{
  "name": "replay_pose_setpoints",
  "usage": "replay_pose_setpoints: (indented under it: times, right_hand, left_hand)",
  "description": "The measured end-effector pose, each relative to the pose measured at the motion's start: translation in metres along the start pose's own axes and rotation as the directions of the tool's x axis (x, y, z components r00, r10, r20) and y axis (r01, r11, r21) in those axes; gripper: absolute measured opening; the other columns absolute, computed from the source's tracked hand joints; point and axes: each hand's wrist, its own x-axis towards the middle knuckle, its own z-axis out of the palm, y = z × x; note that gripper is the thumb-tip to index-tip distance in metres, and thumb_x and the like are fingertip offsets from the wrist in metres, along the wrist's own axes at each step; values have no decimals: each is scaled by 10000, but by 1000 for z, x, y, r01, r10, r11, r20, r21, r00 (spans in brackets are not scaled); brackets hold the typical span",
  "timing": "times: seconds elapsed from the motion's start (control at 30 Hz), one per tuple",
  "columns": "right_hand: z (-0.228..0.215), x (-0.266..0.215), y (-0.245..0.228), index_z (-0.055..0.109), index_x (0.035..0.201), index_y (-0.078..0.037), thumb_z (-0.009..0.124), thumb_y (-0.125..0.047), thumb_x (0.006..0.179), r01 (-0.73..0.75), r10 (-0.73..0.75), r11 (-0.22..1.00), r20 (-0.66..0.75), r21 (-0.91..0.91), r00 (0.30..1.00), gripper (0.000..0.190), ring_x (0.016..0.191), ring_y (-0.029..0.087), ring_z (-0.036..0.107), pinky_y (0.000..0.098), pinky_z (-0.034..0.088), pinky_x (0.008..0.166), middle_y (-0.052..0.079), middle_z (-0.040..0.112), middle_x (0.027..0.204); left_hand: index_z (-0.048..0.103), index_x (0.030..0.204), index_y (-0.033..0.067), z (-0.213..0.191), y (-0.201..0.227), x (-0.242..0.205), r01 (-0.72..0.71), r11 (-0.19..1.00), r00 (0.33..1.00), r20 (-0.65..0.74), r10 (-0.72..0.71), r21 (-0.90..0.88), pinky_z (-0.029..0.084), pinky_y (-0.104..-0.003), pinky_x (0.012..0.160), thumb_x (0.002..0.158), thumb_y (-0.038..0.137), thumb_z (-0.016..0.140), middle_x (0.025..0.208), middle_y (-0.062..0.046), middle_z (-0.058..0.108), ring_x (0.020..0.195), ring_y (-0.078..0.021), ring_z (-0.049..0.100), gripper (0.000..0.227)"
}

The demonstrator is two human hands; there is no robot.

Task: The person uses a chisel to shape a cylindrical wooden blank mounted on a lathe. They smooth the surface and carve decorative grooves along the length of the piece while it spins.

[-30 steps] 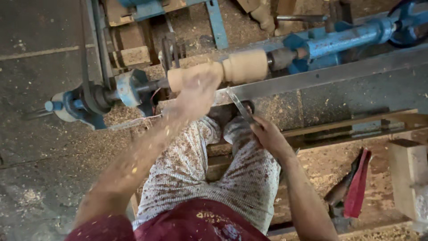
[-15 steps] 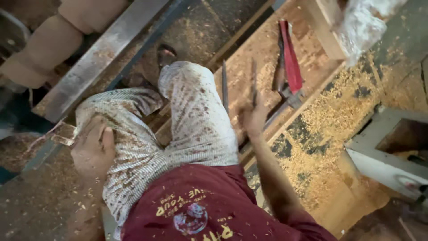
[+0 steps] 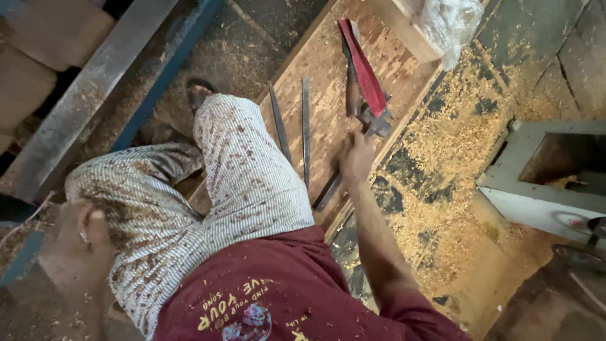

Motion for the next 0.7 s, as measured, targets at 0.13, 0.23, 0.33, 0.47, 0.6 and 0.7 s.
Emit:
replay_pose_setpoints:
  times: [0.13, 0.23, 0.33, 0.47, 0.6, 0.7]
  right_hand:
    - [38, 82, 2, 572, 1322, -92, 709, -257, 864, 230, -241, 950, -29, -212, 970, 506, 916, 474, 654, 571, 496, 818, 243, 671, 1019]
    - [66, 125, -7, 578, 1267, -124, 623, -233, 1000, 40, 12, 916, 129, -400, 992, 291, 872, 446, 669, 613, 488, 765, 225, 687, 949]
    - [66, 136, -10, 557, 1221, -111, 584, -267, 960, 24, 57, 913, 187, -408, 981, 305, 756, 429, 641, 571, 514, 689, 205, 667, 852]
    - [18, 122, -4, 575, 1115, -97, 535, -214, 1039, -357, 101, 617, 380, 701, 920, 145, 631, 219, 532, 372, 448, 519, 74, 573, 806]
    - [-43, 48, -18, 673, 1088, -117, 608, -316, 1015, -699, 192, -264, 747, 664, 637, 221, 592, 149, 541, 264, 445, 451, 33, 639, 767]
    - [-61, -6, -66, 637, 1086, -150, 655, -408, 958, -811, 195, -212, 836, 546, 512, 288, 599, 171, 578, 316, 483, 493, -12, 636, 799]
  left_hand:
    - [694, 1238, -16, 6, 9, 0, -188, 980, 979, -64, 192, 57, 583, -410, 1019, 1143, 142, 643, 1290, -198, 706, 1204, -339, 699, 191]
    - [693, 1247, -1, -3, 13, 4, -218, 972, 966, -120, 228, 92, 561, -415, 1047, 1146, 152, 661, 1288, -188, 704, 1239, -347, 680, 186]
    - [692, 1268, 2, -17, 8, -6, -205, 975, 959, -182, 219, 89, 547, -414, 1069, 1144, 141, 656, 1298, -188, 697, 1266, -351, 668, 189]
    - [687, 1220, -4, -22, -5, -25, -92, 994, 972, -213, 101, 53, 553, -428, 1052, 1120, 143, 655, 1262, -189, 704, 1219, -352, 680, 181]
    - [699, 1274, 37, -15, -12, -21, 155, 986, 981, -113, -161, -58, 606, -404, 872, 1087, 185, 629, 1232, -174, 721, 1022, -315, 728, 248]
    - [705, 1246, 35, -3, 2, -8, 10, 1000, 993, -118, -13, -25, 568, -447, 911, 1036, 186, 641, 1193, -187, 736, 1067, -351, 708, 266]
